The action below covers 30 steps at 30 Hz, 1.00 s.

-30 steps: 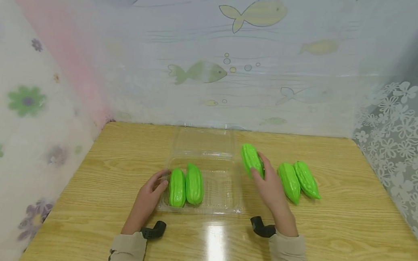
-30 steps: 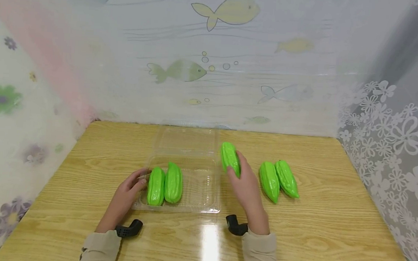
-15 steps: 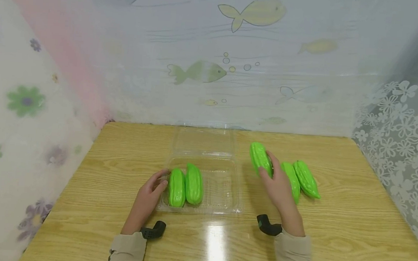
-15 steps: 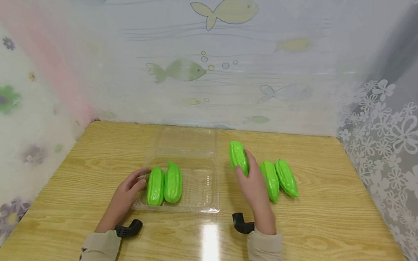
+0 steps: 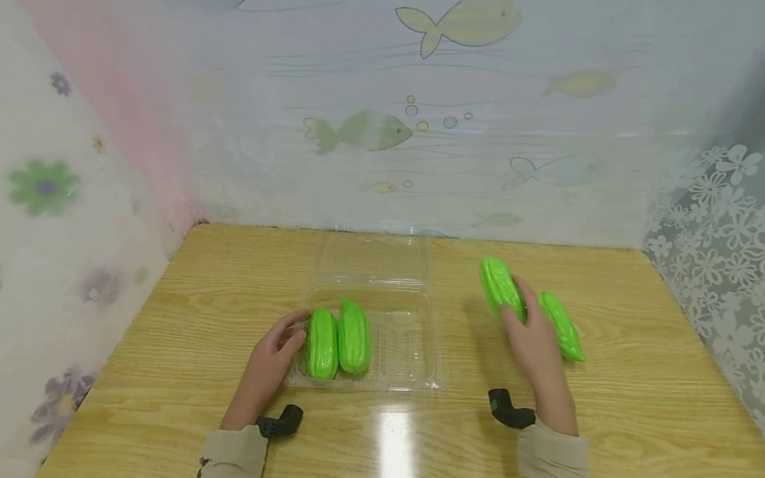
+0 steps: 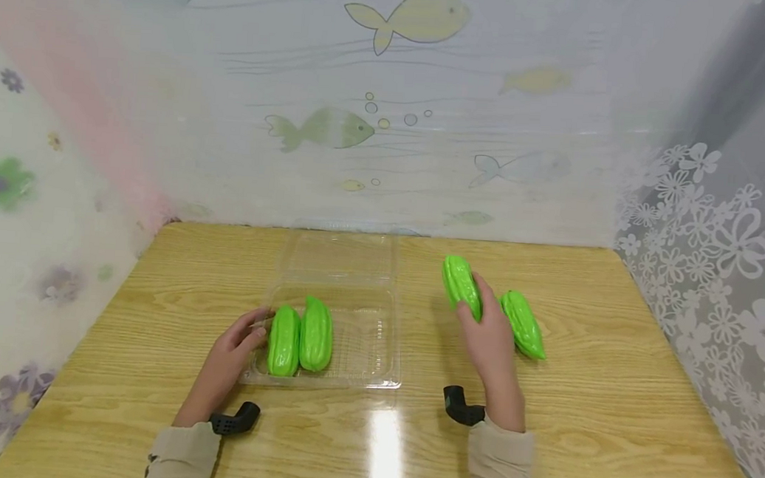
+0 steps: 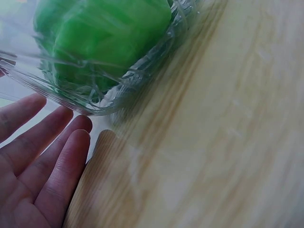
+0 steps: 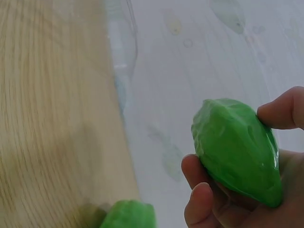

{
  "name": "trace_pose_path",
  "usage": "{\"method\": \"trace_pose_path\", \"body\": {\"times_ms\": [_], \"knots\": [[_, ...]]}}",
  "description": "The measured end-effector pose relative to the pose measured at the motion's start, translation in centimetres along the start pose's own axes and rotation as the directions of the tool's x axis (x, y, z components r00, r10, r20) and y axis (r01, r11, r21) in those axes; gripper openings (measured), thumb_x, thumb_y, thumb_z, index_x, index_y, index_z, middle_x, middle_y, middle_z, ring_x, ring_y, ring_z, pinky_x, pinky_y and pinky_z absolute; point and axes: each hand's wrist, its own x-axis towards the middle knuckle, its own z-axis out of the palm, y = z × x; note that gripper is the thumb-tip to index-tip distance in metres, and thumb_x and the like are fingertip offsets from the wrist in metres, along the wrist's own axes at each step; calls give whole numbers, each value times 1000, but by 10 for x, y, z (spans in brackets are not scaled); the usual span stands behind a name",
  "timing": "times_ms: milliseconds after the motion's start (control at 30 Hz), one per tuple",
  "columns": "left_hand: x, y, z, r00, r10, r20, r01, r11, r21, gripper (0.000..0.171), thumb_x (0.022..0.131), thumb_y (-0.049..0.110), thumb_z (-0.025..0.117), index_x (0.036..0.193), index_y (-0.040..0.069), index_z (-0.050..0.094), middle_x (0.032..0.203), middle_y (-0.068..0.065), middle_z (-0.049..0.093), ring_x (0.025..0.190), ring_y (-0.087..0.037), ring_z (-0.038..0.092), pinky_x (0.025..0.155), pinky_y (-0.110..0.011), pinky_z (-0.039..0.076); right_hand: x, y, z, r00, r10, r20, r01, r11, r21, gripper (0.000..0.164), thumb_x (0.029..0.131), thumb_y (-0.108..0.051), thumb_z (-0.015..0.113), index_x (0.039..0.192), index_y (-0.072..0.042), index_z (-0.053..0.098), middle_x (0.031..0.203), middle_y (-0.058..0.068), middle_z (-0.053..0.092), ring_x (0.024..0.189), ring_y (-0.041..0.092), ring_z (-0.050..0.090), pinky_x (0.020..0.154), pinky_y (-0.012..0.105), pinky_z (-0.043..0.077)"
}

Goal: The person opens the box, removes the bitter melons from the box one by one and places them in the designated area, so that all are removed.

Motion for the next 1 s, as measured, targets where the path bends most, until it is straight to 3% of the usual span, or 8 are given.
{"method": "trace_pose_path", "body": {"times_ms": [267,600,833,1000], "knots": [[0,1,0,1000,9,6,-9,1000,-3,43,91,44,45,130,26,44,131,6,44,117,-19,43,95,-45,35,-2,9,-16,997,49,-56,-48,999,4,55,93,-45,34,143,-32,16,136,19,33,101,35,43,68,42,41],[-1,2,0,1000,4,7,-4,1000,-15,42,92,41,45,130,25,44,130,6,44,117,-18,43,95,-43,35,-6,26,-36,988,82,-128,-82,997,0,56,91,-47,37,142,-29,23,128,20,42,91,30,50,64,35,42],[-1,4,-1,1000,-17,16,17,1000,-12,40,92,38,46,130,26,44,130,6,44,116,-18,43,95,-43,36,-8,39,-50,966,135,-219,-135,991,17,56,90,-48,42,141,-29,27,132,19,41,86,29,57,67,31,41],[-5,18,-2,999,-24,24,24,999,-33,38,94,29,46,131,19,45,131,-1,44,117,-23,43,95,-46,35,-10,48,-59,947,187,-260,-181,982,50,57,90,-47,43,141,-26,28,132,17,40,82,19,55,64,25,43]]}}
